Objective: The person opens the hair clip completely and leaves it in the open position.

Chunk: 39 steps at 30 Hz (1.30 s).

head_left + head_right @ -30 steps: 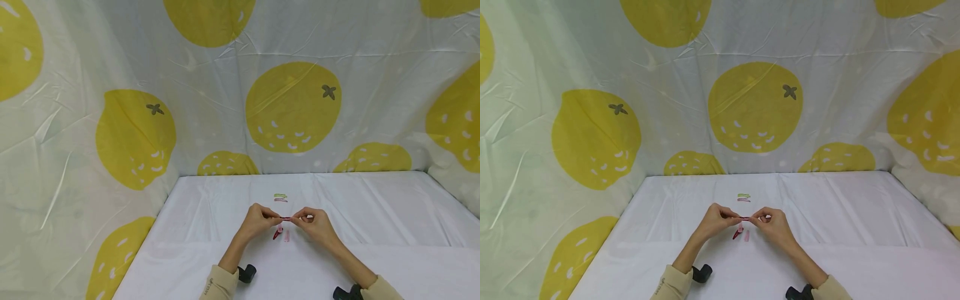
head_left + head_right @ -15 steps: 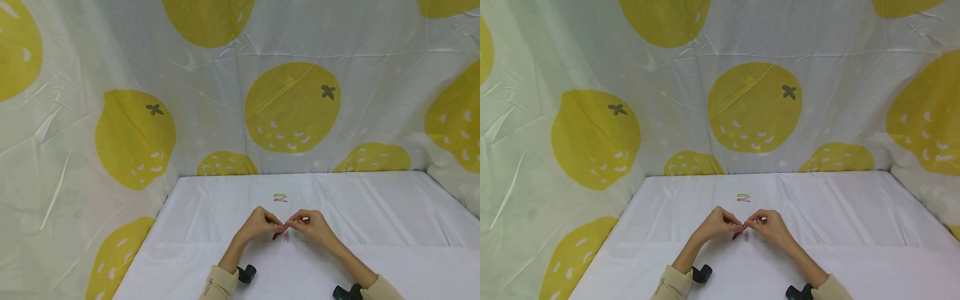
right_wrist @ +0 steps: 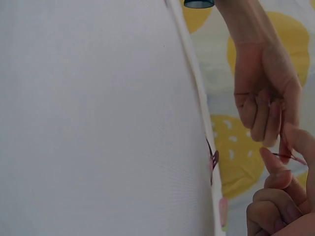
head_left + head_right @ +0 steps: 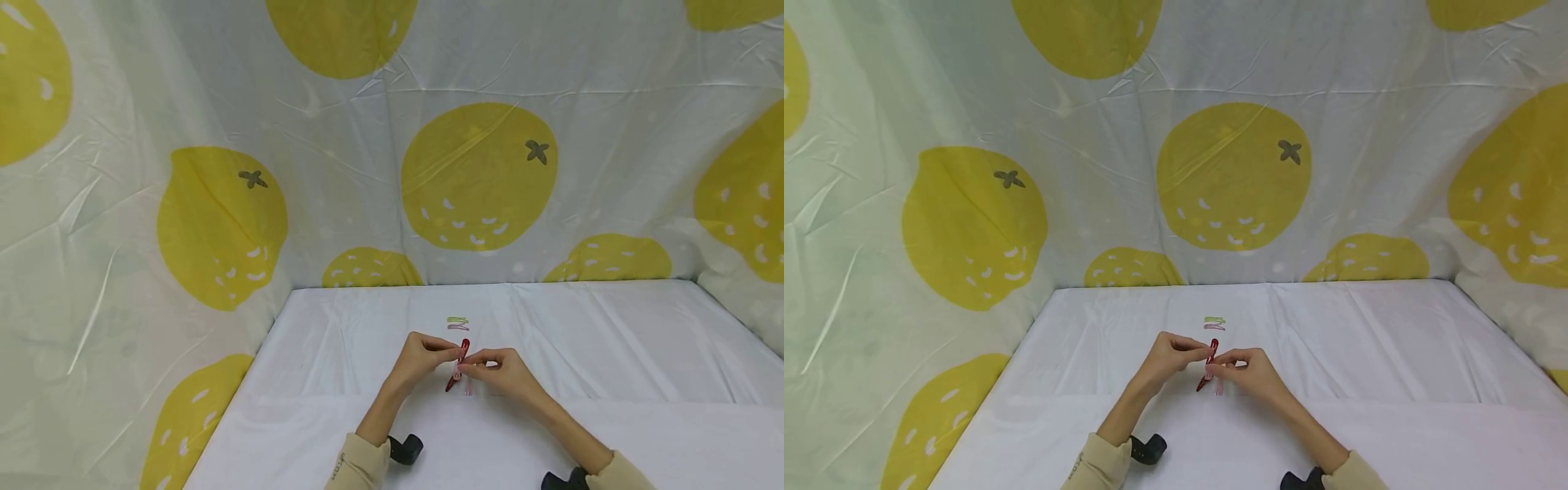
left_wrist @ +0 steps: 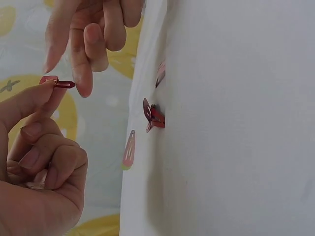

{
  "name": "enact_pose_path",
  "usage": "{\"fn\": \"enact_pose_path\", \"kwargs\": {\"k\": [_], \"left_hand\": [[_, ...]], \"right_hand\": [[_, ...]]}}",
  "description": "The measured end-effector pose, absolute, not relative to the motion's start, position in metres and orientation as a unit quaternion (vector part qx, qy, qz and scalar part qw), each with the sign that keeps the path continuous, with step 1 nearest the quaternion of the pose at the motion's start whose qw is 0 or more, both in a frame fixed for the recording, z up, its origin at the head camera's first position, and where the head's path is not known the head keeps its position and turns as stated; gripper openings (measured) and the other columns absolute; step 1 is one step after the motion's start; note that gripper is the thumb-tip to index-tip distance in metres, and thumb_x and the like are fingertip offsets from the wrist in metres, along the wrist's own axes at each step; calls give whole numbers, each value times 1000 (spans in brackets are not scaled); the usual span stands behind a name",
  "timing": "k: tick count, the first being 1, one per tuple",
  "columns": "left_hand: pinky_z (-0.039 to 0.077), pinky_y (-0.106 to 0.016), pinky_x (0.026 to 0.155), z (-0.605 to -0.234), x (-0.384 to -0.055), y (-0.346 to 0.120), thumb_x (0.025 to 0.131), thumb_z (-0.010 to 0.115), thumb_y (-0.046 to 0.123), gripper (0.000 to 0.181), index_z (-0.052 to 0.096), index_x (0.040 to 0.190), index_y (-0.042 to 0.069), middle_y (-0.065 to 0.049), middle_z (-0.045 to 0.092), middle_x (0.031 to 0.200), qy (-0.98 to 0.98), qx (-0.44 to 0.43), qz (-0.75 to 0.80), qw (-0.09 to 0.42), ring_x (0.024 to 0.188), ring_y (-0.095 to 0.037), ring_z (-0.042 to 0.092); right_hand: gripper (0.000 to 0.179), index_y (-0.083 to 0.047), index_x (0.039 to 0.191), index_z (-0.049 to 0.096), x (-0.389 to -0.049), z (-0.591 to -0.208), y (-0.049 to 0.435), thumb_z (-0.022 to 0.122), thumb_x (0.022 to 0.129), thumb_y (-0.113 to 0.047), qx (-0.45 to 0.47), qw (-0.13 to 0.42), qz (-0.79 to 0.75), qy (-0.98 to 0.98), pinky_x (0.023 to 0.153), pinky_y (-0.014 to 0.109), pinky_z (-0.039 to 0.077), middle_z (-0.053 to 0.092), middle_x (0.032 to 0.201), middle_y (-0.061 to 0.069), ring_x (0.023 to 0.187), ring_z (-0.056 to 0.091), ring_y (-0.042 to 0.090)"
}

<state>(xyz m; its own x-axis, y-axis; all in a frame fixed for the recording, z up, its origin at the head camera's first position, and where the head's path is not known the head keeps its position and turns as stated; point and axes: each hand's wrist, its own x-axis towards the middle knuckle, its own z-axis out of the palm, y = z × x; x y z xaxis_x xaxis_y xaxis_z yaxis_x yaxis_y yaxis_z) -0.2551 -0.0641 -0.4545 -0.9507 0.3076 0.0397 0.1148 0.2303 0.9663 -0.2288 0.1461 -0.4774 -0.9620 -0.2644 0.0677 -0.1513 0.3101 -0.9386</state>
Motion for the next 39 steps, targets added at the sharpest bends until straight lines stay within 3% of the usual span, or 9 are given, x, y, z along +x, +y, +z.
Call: {"fn": "enact_pose_path", "kwargs": {"k": [5, 12, 16, 23, 28, 35, 39], "left_hand": [[39, -22, 64, -455, -255, -62, 88, 82, 19, 17, 84, 96, 4, -10, 81, 94, 767, 151, 618, 87, 78, -4, 59], [36, -20, 59, -456, -254, -62, 85, 86, 17, 14, 85, 97, 10, -2, 76, 78, 761, 172, 617, 101, 65, -5, 48], [38, -20, 61, -457, -254, -63, 86, 85, 18, 14, 85, 96, 9, -8, 79, 85, 765, 172, 615, 86, 68, -4, 52], [45, -22, 72, -456, -255, -64, 88, 83, 17, 14, 84, 96, 6, -14, 81, 98, 769, 151, 618, 62, 85, -6, 66], [46, -21, 72, -457, -255, -64, 88, 83, 17, 14, 84, 97, 6, -14, 81, 99, 767, 149, 621, 64, 86, -5, 68], [33, -19, 58, -454, -256, -67, 87, 84, 15, 10, 85, 93, 6, -14, 80, 94, 777, 158, 608, 31, 69, -4, 49], [26, -20, 54, -453, -258, -67, 86, 85, 11, 8, 84, 90, 4, -6, 74, 76, 783, 155, 602, 13, 60, -6, 35]], "right_hand": [[23, -10, 98, 82, -226, -476, 143, 81, 90, -31, -102, 38, -577, 810, 71, 21, 47, 79, 101, 5, 83, 66, 4], [20, -5, 96, 82, -228, -479, 147, 80, 90, -24, -146, 57, -563, 811, 59, 20, 41, 79, 97, 10, 72, 59, 4], [19, -7, 96, 82, -228, -479, 148, 81, 90, -25, -131, 48, -549, 824, 58, 20, 40, 79, 95, 7, 68, 56, 4], [20, -11, 95, 84, -229, -475, 148, 84, 87, -30, -48, -7, -558, 828, 71, 20, 48, 80, 96, 4, 79, 63, 4], [16, -11, 91, 84, -230, -476, 147, 86, 85, -26, -45, -37, -561, 826, 63, 21, 42, 76, 82, 3, 68, 53, 4], [7, -14, 83, 82, -232, -477, 145, 87, 83, -19, -83, -86, -541, 833, 55, 19, 32, 56, 63, -6, 59, 40, 2], [7, -12, 83, 82, -232, -477, 144, 86, 84, -18, -87, -93, -532, 837, 53, 20, 31, 54, 63, -6, 59, 39, 2]]}}
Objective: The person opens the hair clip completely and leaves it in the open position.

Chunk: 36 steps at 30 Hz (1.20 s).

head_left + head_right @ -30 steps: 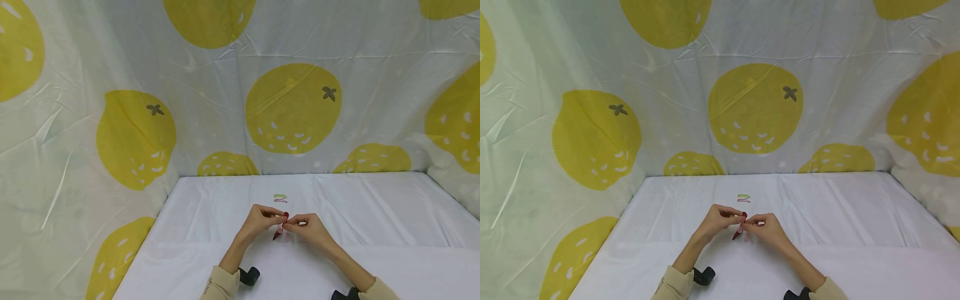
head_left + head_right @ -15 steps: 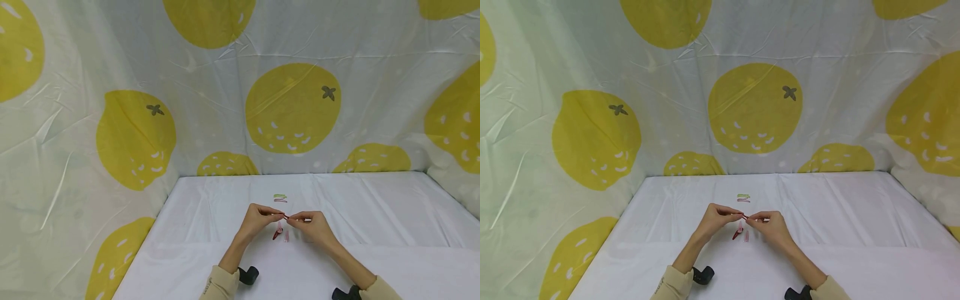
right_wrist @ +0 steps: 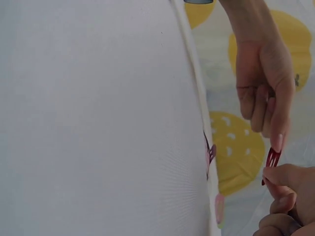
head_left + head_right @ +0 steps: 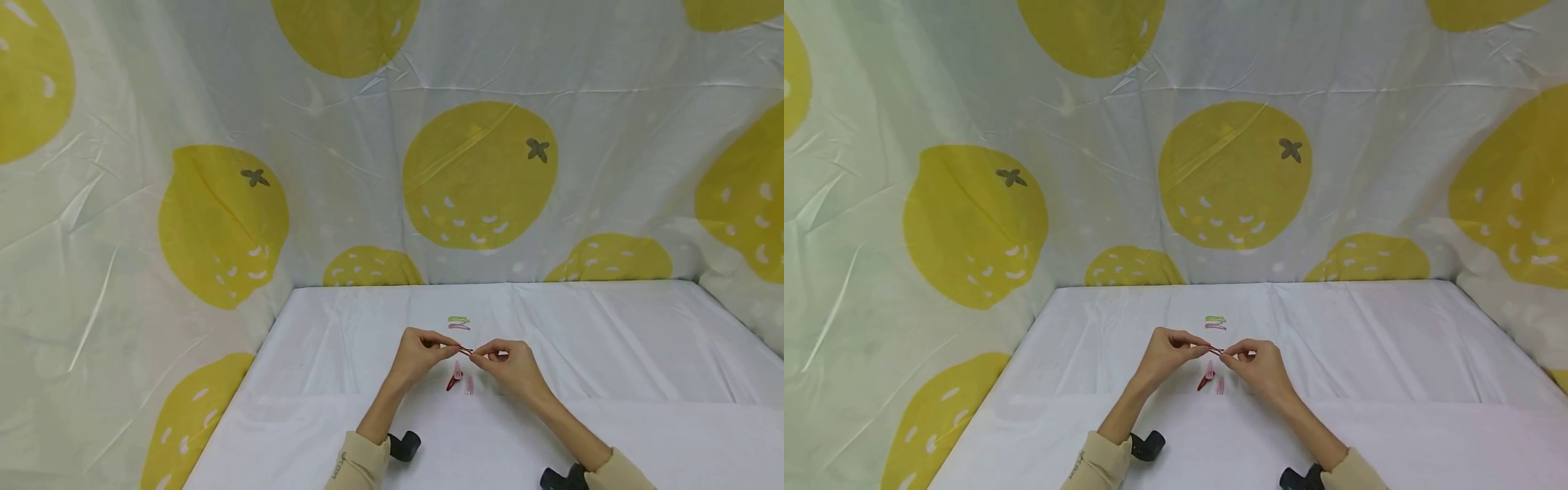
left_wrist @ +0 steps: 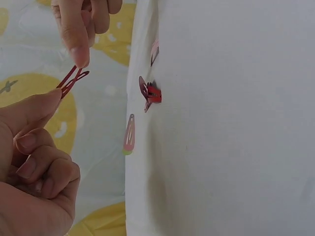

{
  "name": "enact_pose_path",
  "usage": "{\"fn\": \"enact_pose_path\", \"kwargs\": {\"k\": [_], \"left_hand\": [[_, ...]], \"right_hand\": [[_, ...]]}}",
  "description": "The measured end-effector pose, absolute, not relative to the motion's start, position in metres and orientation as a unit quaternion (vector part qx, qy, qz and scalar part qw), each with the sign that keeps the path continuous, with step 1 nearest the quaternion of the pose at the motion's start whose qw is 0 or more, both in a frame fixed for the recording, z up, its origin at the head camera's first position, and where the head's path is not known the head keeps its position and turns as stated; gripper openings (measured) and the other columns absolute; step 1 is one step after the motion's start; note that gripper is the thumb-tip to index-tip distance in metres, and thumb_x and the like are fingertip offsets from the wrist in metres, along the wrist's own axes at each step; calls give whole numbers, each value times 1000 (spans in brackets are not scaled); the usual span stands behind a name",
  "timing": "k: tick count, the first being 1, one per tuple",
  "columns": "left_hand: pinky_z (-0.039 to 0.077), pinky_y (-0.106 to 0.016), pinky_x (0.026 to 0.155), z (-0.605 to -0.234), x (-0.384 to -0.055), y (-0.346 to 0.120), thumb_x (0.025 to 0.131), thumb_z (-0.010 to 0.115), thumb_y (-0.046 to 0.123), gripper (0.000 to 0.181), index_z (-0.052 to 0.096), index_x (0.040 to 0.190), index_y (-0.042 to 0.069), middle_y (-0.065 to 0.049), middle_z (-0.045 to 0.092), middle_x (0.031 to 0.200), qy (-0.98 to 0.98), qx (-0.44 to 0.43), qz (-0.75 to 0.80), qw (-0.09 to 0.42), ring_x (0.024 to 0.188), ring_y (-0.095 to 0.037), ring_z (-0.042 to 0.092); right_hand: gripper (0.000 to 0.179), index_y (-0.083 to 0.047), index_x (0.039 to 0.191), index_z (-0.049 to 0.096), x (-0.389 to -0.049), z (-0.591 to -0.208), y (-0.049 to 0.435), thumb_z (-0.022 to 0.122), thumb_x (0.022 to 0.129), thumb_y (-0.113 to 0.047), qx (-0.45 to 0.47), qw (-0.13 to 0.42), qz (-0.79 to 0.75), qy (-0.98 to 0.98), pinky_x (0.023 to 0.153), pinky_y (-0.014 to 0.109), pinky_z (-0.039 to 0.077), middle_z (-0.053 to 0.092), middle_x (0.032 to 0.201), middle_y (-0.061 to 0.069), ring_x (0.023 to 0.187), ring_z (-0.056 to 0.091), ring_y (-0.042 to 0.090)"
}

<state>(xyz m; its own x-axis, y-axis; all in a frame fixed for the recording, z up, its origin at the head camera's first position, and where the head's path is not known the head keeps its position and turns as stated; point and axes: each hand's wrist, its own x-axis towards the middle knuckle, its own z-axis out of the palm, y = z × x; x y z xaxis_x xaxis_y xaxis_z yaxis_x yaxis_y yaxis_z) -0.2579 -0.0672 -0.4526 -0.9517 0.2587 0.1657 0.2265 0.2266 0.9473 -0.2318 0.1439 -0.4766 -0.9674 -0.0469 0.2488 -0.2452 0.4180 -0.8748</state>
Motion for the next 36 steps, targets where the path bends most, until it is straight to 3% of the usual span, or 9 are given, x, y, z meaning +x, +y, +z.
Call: {"fn": "enact_pose_path", "kwargs": {"k": [5, 9, 18, 36], "left_hand": [[26, -19, 52, -453, -261, -67, 85, 84, 5, 6, 83, 88, 0, 5, 53, 61, 796, 148, 587, 4, 56, -5, 34], [28, -18, 53, -455, -266, -67, 84, 84, 3, 6, 83, 87, -1, 4, 57, 61, 804, 138, 579, -4, 58, -6, 38], [31, -18, 53, -459, -281, -68, 84, 85, 6, 9, 83, 89, -1, -20, 76, 78, 810, 128, 572, -2, 62, -7, 42], [34, -19, 54, -472, -320, -61, 80, 86, 2, 6, 84, 85, 1, -16, 78, 81, 852, 84, 515, -28, 63, -6, 46]], "right_hand": [[7, -10, 86, 82, -237, -477, 144, 84, 86, -16, 77, 94, 531, -839, 53, 20, 33, 59, 68, -4, 60, 41, 2], [8, -9, 90, 83, -243, -479, 143, 83, 88, -17, 57, 92, 540, -835, 55, 20, 35, 60, 73, -4, 65, 44, 4], [18, -9, 94, 83, -255, -484, 143, 84, 87, -25, 15, 70, 559, -826, 59, 22, 35, 50, 68, -7, 72, 45, 8], [19, -3, 100, 82, -292, -494, 135, 80, 90, -18, -32, 45, 565, -823, 60, 23, 31, 51, 69, -6, 70, 40, 8]]}}
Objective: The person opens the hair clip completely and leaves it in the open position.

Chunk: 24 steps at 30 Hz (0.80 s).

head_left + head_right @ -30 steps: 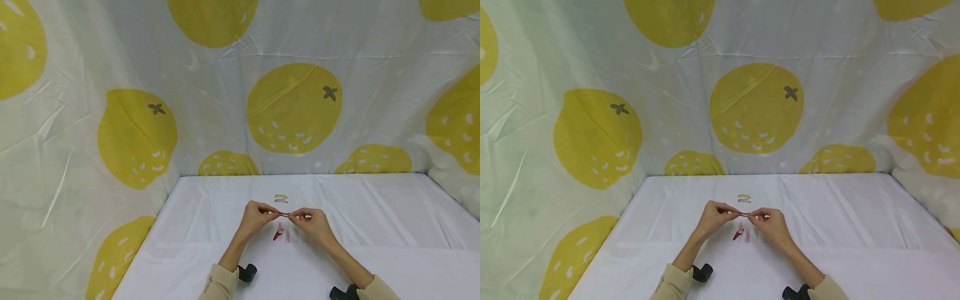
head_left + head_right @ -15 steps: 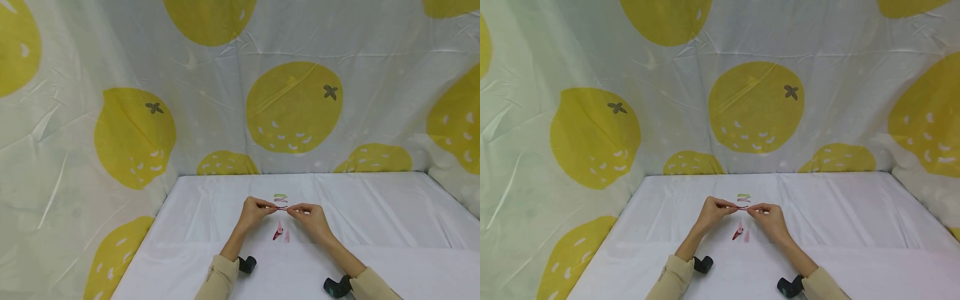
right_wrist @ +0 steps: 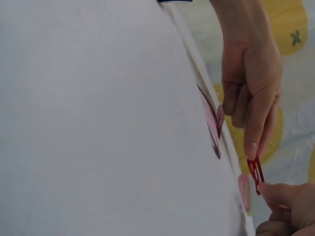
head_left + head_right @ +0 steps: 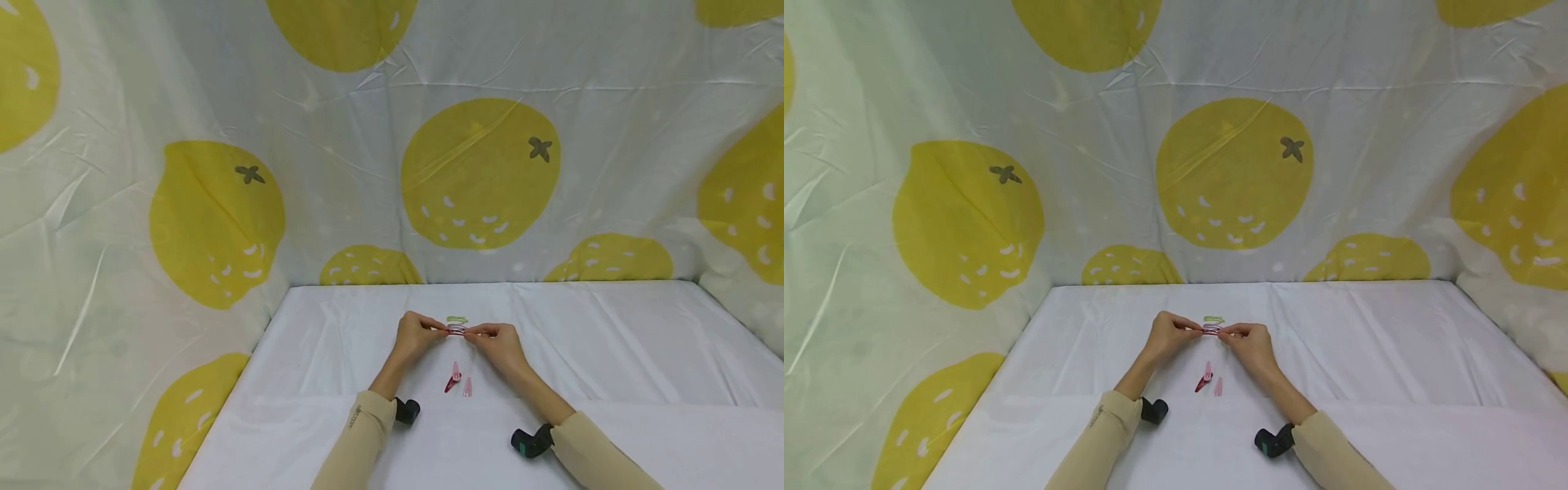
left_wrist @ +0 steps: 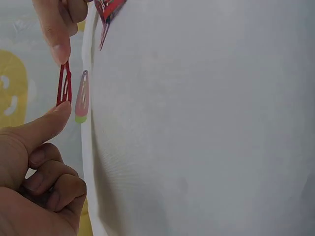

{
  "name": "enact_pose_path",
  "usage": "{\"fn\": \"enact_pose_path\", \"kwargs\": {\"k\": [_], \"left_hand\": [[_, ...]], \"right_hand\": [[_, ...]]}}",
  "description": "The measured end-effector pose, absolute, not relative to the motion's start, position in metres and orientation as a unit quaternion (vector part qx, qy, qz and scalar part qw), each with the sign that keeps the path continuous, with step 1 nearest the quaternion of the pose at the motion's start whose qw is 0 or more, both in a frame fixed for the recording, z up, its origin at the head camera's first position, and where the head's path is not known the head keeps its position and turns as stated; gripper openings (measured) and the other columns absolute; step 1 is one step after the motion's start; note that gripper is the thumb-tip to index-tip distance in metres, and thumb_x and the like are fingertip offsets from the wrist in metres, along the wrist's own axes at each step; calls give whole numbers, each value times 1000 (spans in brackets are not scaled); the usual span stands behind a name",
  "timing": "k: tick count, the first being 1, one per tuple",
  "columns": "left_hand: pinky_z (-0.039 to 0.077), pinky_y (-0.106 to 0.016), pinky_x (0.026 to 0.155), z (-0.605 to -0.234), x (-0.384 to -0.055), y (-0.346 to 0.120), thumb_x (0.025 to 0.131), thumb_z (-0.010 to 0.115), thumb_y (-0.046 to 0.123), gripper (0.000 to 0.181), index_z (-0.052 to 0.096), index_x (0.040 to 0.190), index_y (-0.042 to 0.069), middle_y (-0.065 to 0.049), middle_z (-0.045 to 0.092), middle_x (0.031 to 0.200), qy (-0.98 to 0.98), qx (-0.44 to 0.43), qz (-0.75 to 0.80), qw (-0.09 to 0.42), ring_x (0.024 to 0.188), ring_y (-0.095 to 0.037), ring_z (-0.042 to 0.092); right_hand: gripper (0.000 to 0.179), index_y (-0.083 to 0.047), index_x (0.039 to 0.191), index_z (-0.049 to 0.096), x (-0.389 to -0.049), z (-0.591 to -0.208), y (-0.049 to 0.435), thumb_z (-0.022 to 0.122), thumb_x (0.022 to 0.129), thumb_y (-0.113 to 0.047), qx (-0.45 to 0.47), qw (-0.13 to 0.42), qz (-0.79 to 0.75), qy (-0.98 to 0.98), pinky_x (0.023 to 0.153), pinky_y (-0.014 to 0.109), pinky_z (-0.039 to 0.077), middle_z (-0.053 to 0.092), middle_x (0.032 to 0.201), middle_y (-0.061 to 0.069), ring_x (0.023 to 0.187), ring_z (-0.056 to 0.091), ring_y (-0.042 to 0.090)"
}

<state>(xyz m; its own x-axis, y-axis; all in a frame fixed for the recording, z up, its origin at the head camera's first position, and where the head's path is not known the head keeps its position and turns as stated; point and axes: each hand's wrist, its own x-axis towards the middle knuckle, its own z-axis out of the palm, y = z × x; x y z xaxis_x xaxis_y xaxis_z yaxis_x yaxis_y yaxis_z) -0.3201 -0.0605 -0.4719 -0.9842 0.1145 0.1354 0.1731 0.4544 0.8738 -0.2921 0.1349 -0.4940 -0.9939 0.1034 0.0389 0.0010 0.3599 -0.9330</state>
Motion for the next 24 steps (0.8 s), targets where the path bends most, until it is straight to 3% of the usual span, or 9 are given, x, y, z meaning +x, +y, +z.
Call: {"fn": "enact_pose_path", "kwargs": {"k": [10, 18, 24], "left_hand": [[33, -21, 57, -474, -329, -56, 79, 88, 5, 8, 84, 85, 1, -14, 79, 89, -870, -54, -491, 9, 67, -9, 45], [36, -21, 61, -474, -331, -55, 79, 89, 7, 7, 84, 82, 3, -13, 80, 92, -883, -51, -466, 4, 71, -9, 49], [36, -21, 62, -473, -331, -55, 78, 90, 6, 8, 84, 82, 3, -13, 80, 90, -888, -53, -456, 5, 70, -9, 49]], "right_hand": [[13, -2, 92, 83, -300, -498, 132, 81, 87, -14, -37, 62, 533, -843, 55, 24, 29, 53, 58, -9, 62, 40, 8], [12, -1, 88, 83, -302, -500, 131, 81, 87, -13, -40, 70, 517, -852, 57, 24, 33, 74, 72, 3, 67, 47, 10], [12, -1, 87, 83, -301, -499, 131, 82, 86, -13, -37, 72, 519, -851, 58, 25, 36, 76, 74, 6, 67, 51, 10]]}}
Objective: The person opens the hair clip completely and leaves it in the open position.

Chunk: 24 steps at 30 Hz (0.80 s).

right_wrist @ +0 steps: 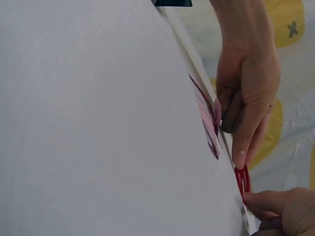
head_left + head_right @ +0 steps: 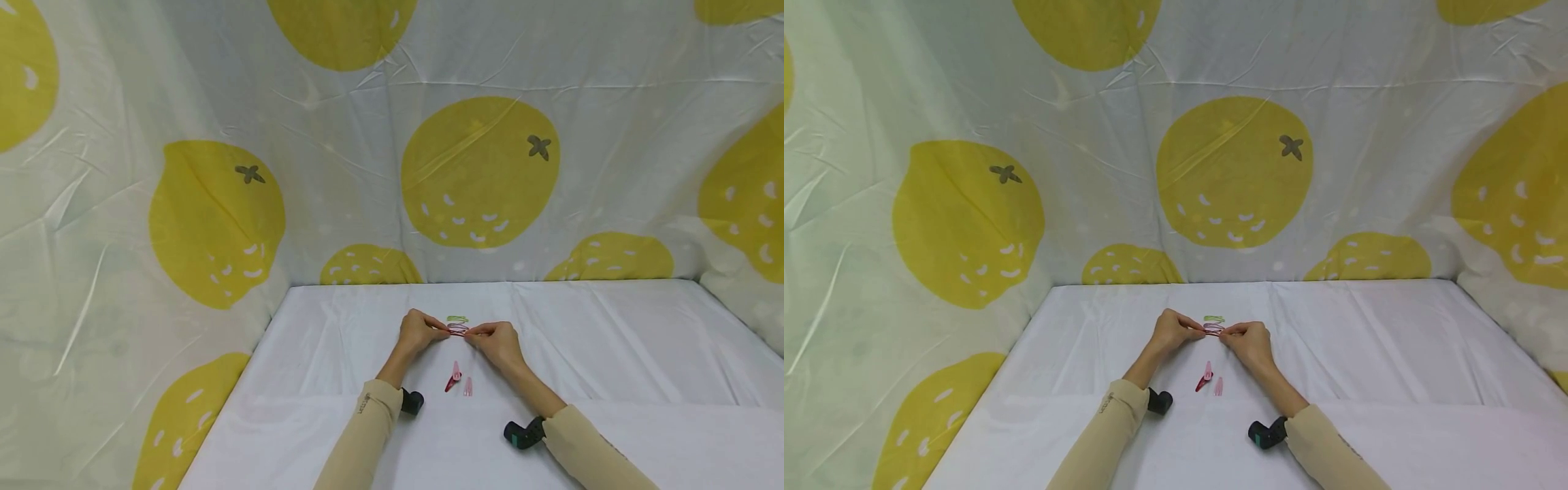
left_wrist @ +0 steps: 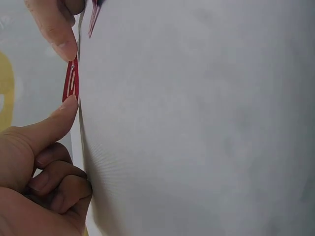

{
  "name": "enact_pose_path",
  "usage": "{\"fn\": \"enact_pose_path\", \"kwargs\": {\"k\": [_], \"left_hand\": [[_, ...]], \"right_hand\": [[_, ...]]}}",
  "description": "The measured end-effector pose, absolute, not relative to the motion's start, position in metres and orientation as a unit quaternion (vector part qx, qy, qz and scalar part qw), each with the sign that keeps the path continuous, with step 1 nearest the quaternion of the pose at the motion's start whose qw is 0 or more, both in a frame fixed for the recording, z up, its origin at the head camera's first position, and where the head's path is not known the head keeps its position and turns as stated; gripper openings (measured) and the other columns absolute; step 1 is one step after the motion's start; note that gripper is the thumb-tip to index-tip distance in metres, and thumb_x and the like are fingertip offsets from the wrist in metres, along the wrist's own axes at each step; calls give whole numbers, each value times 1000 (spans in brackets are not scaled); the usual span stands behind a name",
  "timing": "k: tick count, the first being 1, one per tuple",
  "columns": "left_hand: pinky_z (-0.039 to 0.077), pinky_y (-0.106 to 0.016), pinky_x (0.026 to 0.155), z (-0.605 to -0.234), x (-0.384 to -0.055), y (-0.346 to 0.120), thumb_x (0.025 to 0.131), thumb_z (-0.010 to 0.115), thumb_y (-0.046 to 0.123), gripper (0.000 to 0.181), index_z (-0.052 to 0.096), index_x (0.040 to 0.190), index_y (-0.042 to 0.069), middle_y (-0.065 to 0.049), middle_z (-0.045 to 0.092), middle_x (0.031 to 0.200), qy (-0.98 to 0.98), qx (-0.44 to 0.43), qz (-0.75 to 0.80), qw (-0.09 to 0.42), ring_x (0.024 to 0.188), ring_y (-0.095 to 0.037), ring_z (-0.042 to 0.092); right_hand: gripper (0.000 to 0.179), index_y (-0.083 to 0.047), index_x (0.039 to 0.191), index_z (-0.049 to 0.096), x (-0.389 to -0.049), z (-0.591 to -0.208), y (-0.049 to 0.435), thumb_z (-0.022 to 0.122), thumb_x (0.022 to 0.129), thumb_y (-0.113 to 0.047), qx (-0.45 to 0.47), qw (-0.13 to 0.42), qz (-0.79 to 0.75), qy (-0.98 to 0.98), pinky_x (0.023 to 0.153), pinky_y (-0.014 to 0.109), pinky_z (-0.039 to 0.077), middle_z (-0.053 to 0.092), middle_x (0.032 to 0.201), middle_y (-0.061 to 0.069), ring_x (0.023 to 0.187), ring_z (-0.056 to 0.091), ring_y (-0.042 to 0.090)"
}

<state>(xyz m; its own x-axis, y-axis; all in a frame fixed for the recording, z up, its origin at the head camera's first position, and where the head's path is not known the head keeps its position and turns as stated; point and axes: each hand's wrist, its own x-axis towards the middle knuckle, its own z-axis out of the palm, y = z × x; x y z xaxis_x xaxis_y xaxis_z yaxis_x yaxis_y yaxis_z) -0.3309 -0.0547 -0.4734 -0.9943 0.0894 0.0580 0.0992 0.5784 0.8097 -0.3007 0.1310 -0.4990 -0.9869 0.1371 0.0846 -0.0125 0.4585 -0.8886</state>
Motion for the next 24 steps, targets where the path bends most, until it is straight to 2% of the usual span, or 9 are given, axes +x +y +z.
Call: {"fn": "enact_pose_path", "kwargs": {"k": [9, 12, 15, 20, 22, 24], "left_hand": [[38, -22, 64, -470, -318, -67, 77, 90, 8, 11, 84, 85, 3, -14, 80, 94, -883, -34, -468, -14, 73, -10, 49], [37, -21, 62, -468, -307, -73, 77, 90, 7, 11, 84, 86, 3, -13, 79, 94, -876, -44, -479, -40, 73, -9, 49], [35, -20, 59, -466, -295, -79, 78, 90, 7, 12, 84, 88, 4, -8, 78, 86, -873, -72, -478, -66, 70, -8, 46], [32, -18, 52, -466, -277, -80, 76, 89, 4, 17, 84, 93, 3, 7, 58, 58, -866, -138, -472, -86, 60, -4, 41], [31, -18, 51, -466, -273, -77, 75, 89, 2, 20, 83, 94, 1, 10, 49, 53, -862, -150, -476, -87, 57, -3, 39], [30, -18, 51, -467, -270, -73, 74, 89, 1, 22, 83, 95, 1, 10, 46, 53, -862, -151, -476, -87, 56, -3, 38]], "right_hand": [[16, -4, 93, 84, -291, -495, 137, 82, 86, -19, -60, 40, 534, -843, 60, 24, 37, 68, 71, -3, 70, 48, 9], [17, -5, 95, 84, -280, -492, 141, 82, 87, -20, -50, 22, 535, -843, 61, 24, 37, 66, 71, -5, 73, 47, 10], [16, -8, 95, 84, -264, -489, 143, 84, 85, -21, -17, -6, 533, -846, 58, 23, 33, 58, 64, -6, 69, 44, 10], [22, -8, 98, 83, -243, -491, 138, 88, 81, -21, 47, -43, 531, -845, 52, 20, 26, 44, 56, -8, 56, 36, 4], [25, -7, 99, 83, -239, -493, 135, 89, 80, -22, 68, -40, 529, -845, 51, 19, 25, 41, 56, -8, 54, 33, 2], [26, -7, 99, 83, -237, -495, 132, 89, 80, -24, 79, -29, 524, -848, 50, 18, 24, 40, 55, -9, 52, 32, 1]]}}
